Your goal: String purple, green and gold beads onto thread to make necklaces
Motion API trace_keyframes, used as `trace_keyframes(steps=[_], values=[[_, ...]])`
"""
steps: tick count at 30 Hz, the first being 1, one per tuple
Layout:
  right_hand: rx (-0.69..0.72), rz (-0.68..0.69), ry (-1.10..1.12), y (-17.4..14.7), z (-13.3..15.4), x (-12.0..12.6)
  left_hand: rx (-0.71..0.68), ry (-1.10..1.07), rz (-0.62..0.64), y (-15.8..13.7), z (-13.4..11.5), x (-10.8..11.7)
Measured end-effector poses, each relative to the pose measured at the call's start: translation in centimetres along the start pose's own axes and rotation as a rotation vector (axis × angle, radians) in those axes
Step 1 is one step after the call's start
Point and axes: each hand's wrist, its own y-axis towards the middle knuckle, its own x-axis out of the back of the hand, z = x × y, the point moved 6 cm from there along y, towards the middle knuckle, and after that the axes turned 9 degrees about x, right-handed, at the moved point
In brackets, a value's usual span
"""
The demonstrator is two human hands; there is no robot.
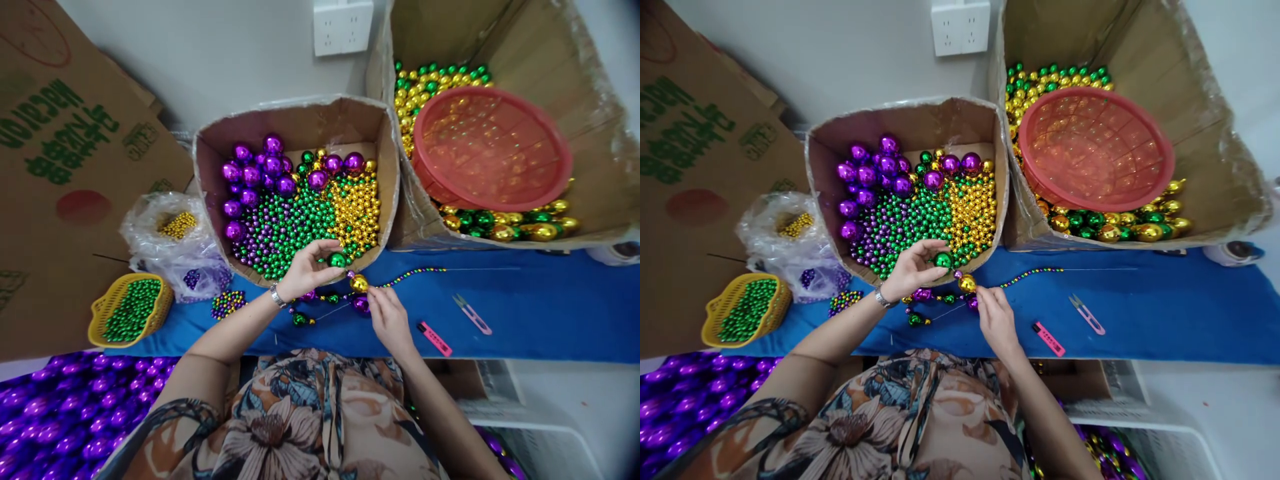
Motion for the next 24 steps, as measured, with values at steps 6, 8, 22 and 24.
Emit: trace_keyframes(steps=[6, 8, 22, 24], values=[[0.009, -0.018, 0.003, -0.2, 0.2, 0.3, 0.046, -0.043, 0.014, -0.2, -0.1, -0.1], [0.017, -0.026, 0.001, -0.1, 0.4, 0.3, 0.037, -0.021, -0.004, -0.3, -0.2, 0.0], [0.072, -0.026, -0.034, -1.3, 0.2, -0.7, 0.087, 0.121, -0.007, -0.5, -0.1, 0.1], [0.074, -0.036, -0.042, -1.4, 0.2, -0.7, 0.077, 0.149, -0.004, -0.7, -0.3, -0.2]])
